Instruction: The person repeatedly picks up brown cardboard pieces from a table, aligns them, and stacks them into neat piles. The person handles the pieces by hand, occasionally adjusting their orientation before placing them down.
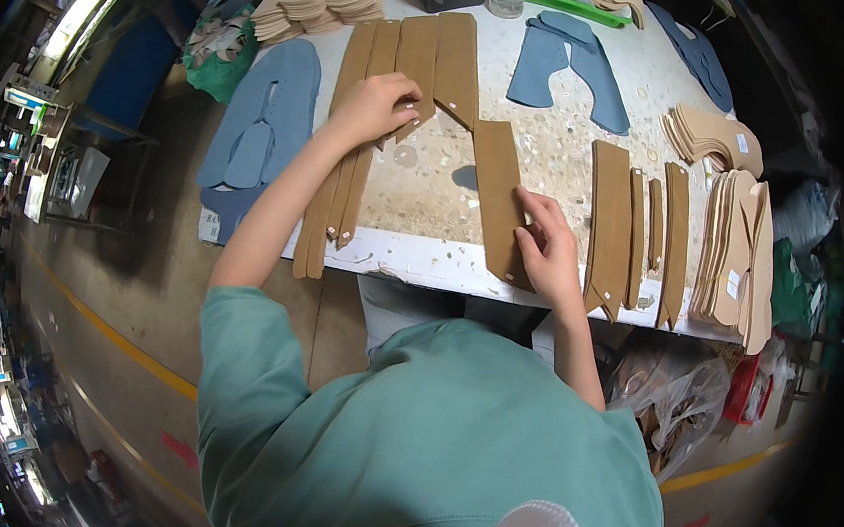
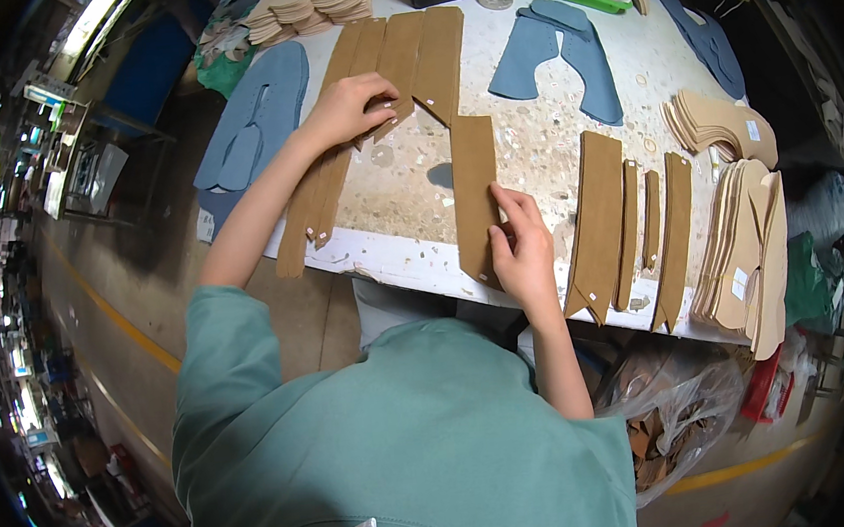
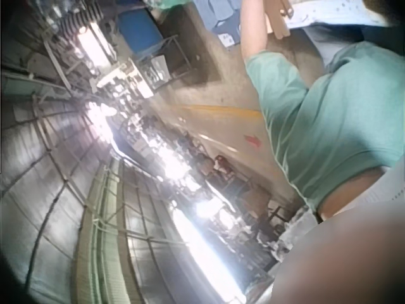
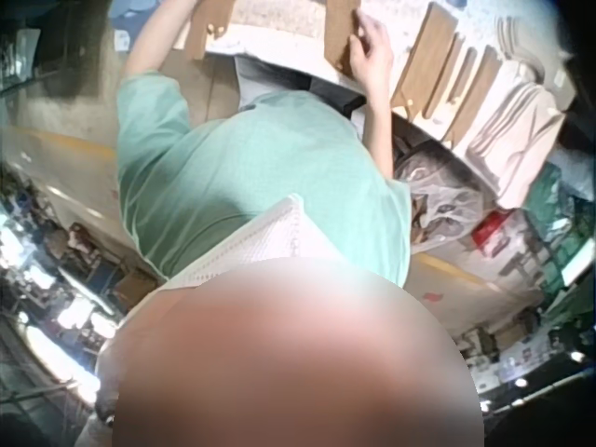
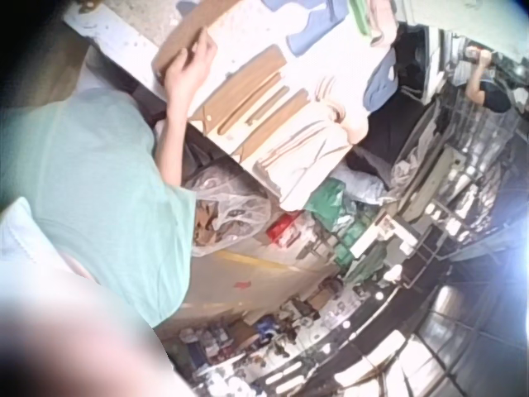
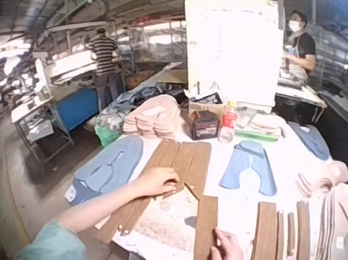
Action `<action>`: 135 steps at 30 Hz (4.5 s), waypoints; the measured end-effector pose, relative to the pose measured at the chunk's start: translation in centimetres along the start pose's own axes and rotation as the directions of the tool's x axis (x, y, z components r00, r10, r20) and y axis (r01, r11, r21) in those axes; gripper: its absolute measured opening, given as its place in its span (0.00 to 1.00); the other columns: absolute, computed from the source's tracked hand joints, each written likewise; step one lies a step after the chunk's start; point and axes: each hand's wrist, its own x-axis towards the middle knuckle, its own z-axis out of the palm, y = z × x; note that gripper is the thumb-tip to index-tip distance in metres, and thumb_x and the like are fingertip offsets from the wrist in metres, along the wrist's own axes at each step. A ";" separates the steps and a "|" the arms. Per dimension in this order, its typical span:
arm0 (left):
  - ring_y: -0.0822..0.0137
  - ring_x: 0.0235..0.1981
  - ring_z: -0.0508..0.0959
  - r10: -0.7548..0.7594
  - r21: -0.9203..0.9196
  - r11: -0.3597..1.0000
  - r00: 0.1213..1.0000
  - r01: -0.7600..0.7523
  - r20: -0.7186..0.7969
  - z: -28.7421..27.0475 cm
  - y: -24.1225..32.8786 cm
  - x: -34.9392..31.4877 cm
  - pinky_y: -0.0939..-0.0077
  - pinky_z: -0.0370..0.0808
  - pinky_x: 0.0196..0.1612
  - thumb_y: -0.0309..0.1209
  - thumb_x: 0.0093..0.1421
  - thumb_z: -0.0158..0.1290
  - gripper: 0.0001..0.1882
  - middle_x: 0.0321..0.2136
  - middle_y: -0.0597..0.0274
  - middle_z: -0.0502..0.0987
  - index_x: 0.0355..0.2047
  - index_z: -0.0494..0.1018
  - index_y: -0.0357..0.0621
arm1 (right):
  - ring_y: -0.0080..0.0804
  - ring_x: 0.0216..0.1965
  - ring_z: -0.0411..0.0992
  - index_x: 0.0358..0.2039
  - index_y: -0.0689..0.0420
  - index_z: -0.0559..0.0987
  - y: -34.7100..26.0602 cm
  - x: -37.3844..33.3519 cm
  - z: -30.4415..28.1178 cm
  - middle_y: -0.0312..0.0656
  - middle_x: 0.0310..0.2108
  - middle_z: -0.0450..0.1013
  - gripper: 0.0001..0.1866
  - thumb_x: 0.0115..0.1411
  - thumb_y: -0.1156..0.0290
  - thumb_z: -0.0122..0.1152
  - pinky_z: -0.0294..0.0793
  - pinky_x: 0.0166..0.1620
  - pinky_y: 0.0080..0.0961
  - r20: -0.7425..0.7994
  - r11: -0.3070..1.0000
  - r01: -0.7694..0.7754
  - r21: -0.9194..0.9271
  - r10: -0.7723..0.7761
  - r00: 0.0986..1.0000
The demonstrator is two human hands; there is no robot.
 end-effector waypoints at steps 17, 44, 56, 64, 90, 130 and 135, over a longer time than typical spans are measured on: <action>0.58 0.33 0.80 0.190 -0.049 0.982 0.942 -0.183 0.277 -1.7 15.4 -8.8 0.66 0.75 0.36 0.31 0.58 0.57 0.08 0.31 0.62 0.79 0.38 0.75 0.46 | 0.15 0.32 0.66 0.62 0.56 0.71 1.0 -3.0 -2.6 0.37 0.50 0.71 0.28 0.60 0.85 0.53 0.70 0.40 0.14 0.014 0.988 -0.150 0.040 0.150 0.989; 0.80 0.34 0.73 -0.448 -0.659 0.631 0.886 0.410 0.123 3.7 13.1 -11.2 0.86 0.75 0.39 0.16 0.57 0.56 0.25 0.53 0.59 0.70 0.56 0.73 0.39 | 0.20 0.30 0.70 0.62 0.54 0.72 0.7 -3.0 -2.7 0.39 0.57 0.68 0.33 0.53 0.85 0.61 0.75 0.37 0.19 0.104 0.979 -0.162 0.125 0.149 0.983; 0.80 0.34 0.73 -0.447 -0.673 0.618 0.886 0.407 0.125 3.5 13.1 -11.6 0.86 0.75 0.40 0.18 0.58 0.55 0.25 0.55 0.60 0.69 0.57 0.73 0.42 | 0.21 0.28 0.71 0.63 0.57 0.69 0.6 -0.8 -1.1 0.41 0.62 0.66 0.35 0.52 0.84 0.62 0.76 0.36 0.19 0.190 0.994 -0.096 0.060 0.083 0.978; 0.76 0.32 0.76 -0.471 -0.693 0.605 0.878 0.391 0.084 3.4 13.2 -12.0 0.83 0.78 0.39 0.19 0.57 0.56 0.23 0.50 0.60 0.72 0.54 0.74 0.39 | 0.17 0.31 0.69 0.64 0.54 0.69 -0.3 -1.2 -0.4 0.39 0.64 0.63 0.37 0.53 0.86 0.62 0.73 0.40 0.16 0.231 0.991 -0.122 0.052 0.107 0.967; 0.57 0.54 0.76 -0.294 -0.386 0.896 0.945 0.220 -0.144 3.5 15.0 -11.9 0.67 0.74 0.55 0.24 0.58 0.58 0.19 0.52 0.57 0.76 0.50 0.78 0.46 | 0.40 0.42 0.67 0.43 0.56 0.82 -1.4 -2.6 -1.2 0.41 0.38 0.71 0.17 0.49 0.73 0.70 0.70 0.47 0.34 0.163 0.956 0.094 -0.277 -0.050 0.985; 0.74 0.42 0.79 -0.494 -0.482 0.807 0.837 0.341 -0.235 -7.5 -0.2 -6.8 0.80 0.73 0.48 0.31 0.68 0.50 0.15 0.42 0.60 0.82 0.51 0.76 0.40 | 0.52 0.72 0.46 0.65 0.46 0.67 -0.5 0.1 3.9 0.45 0.71 0.52 0.29 0.65 0.53 0.54 0.47 0.69 0.47 0.278 0.773 0.323 -0.546 -0.196 0.940; 0.63 0.37 0.81 -0.550 0.069 0.819 0.813 0.570 -0.192 -3.4 -5.7 -2.8 0.70 0.76 0.45 0.47 0.56 0.60 0.27 0.40 0.56 0.80 0.51 0.77 0.46 | 0.51 0.72 0.47 0.65 0.46 0.68 -0.3 0.0 3.7 0.45 0.71 0.53 0.29 0.64 0.54 0.56 0.46 0.69 0.47 0.274 0.786 0.328 -0.523 -0.210 0.939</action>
